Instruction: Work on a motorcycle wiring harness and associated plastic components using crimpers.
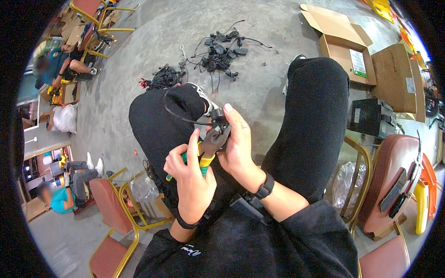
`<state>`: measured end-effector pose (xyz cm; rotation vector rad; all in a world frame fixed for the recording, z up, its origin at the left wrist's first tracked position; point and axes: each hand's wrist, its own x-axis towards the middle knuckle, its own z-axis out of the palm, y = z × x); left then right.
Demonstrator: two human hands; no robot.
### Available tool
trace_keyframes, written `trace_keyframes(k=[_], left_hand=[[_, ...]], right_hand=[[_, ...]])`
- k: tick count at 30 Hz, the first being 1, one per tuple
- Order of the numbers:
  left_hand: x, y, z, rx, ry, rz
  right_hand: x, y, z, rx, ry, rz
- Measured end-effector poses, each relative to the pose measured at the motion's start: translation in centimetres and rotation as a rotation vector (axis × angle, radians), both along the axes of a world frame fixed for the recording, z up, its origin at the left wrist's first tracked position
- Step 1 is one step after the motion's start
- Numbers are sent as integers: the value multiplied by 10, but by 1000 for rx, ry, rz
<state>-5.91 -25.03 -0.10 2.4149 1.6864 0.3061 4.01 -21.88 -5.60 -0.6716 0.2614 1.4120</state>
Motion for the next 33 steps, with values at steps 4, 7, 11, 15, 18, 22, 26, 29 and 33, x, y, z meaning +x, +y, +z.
trace_keyframes(k=[4, 7, 11, 15, 18, 22, 26, 29, 33], left_hand=[[-10, -5, -2, 39, -98, -43], [-15, -6, 3, 68, -292, -36], [-19, 2, -6, -112, -903, 229], [-18, 42, -13, -471, -1283, 399], [-18, 74, -49, -725, -1382, 469], [-20, 127, -164, -999, -951, 634], [-53, 118, -314, -1020, -513, 600], [-46, 88, -337, -1295, -113, 390], [-54, 57, -384, -1161, 272, 256]], right_hand=[[4, 0, -8, -14, 10, 111], [7, 1, 1, -25, 48, 114], [18, 5, 4, -38, 7, 43], [43, 8, 8, -5, -12, -105], [63, 9, 8, 62, -33, -193], [85, 11, 3, 153, -17, -216], [84, 19, 5, 212, -8, -197], [95, 14, 2, 145, -48, -230], [91, 19, 5, 78, -21, -211]])
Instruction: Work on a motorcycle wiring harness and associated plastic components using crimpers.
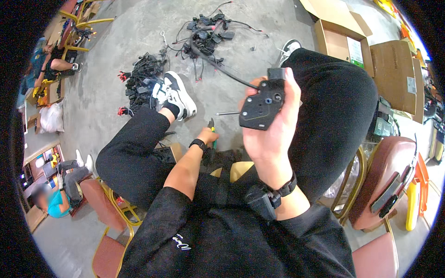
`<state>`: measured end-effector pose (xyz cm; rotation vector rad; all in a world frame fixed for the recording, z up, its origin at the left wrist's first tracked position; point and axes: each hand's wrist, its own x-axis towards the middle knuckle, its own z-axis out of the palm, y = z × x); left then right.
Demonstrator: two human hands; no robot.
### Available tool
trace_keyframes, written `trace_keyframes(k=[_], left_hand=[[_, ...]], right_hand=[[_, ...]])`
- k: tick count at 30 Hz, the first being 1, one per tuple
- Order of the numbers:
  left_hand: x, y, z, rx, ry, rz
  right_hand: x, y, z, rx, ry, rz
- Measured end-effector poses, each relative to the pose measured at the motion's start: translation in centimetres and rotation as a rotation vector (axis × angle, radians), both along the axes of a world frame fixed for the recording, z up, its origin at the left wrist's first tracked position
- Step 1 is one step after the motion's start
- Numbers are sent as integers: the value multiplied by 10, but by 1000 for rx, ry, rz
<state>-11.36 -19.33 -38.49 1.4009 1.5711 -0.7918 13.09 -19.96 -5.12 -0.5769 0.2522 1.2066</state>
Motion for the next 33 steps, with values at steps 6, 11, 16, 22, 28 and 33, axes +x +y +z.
trace_keyframes(k=[6, 11, 16, 22, 28, 33], left_hand=[[-9, -47, -31, -186, -8, -175], [-17, -65, -41, -169, 31, -250], [38, -23, 50, -3, -83, -431], [65, 63, 244, 495, -426, 95], [80, 30, 381, 785, -1048, 162], [88, 25, 374, 1116, -1185, -77]], right_hand=[[-9, 4, 1, -56, 10, 20], [-18, 5, 1, -20, 25, 55], [-11, 2, -4, -48, -55, 45], [-24, 8, -1, -86, -84, 71], [-33, 3, 1, -37, -144, 85], [-46, -4, 1, -87, -304, 146]])
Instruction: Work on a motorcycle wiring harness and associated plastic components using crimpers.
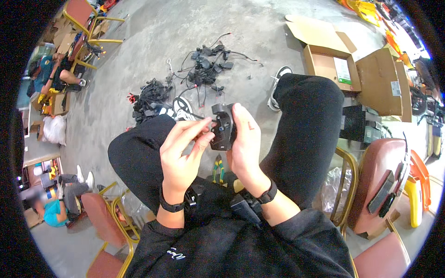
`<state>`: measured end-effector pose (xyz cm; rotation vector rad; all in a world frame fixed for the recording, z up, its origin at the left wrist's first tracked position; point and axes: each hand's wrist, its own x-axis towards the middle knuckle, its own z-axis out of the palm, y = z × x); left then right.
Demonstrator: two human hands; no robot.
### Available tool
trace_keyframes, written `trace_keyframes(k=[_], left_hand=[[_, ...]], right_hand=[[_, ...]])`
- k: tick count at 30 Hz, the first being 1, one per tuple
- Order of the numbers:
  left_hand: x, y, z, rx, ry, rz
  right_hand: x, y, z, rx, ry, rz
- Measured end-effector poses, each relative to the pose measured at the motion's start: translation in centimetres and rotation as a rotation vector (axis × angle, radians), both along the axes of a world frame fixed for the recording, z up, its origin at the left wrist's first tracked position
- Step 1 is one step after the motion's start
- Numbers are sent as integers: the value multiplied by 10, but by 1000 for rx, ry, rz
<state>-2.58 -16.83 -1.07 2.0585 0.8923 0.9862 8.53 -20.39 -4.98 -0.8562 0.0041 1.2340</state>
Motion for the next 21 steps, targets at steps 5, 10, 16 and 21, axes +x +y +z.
trace_keyframes(k=[5, 10, 16, 21], left_hand=[[2, -10, 0, -109, -53, 29], [1, -9, -8, -107, -113, 35], [5, -11, -18, -678, -544, 125], [-8, -3, -33, -1345, -1092, 90]], right_hand=[[-6, -5, -3, 61, -69, -57], [-4, -7, -7, 106, -170, -51], [1, -12, 1, 128, -63, 75], [-2, -15, 3, 104, -185, 126]])
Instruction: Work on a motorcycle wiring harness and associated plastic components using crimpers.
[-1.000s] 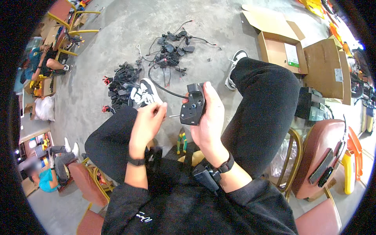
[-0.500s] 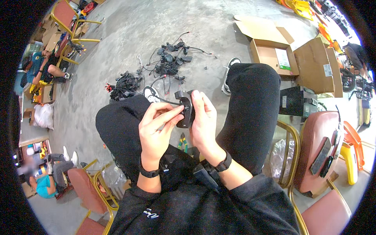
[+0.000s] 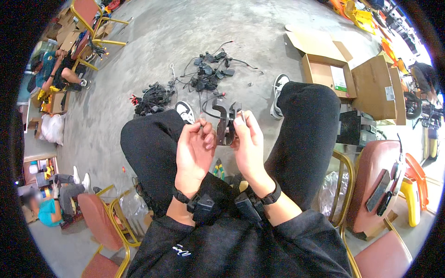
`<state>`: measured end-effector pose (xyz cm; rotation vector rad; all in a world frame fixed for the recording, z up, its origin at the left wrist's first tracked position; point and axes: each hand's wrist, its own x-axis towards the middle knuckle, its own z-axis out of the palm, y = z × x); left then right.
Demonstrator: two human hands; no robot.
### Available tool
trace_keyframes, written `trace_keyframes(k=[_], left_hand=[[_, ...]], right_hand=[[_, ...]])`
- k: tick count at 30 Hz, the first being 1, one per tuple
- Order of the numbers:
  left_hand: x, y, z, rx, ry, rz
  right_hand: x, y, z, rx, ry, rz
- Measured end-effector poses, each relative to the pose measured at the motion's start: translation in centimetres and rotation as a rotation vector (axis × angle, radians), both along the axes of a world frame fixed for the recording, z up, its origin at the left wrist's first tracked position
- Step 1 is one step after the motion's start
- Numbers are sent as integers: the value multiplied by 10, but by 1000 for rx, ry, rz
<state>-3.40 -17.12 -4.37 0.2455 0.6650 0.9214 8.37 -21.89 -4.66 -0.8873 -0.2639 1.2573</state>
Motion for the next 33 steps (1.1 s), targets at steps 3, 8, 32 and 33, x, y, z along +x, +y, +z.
trace_keyframes(k=[3, 8, 32, 33], left_hand=[[-3, 1, 1, -182, -155, -11], [-10, 2, 2, -185, -406, -127], [4, -14, 23, 178, 96, -1], [5, -13, 26, 77, 4, 47]], right_hand=[[-9, 0, 5, 26, -227, -68], [-10, -2, 9, 175, -363, -46], [-18, -7, 4, 250, -449, 18], [-19, -8, 4, 263, -437, -21]])
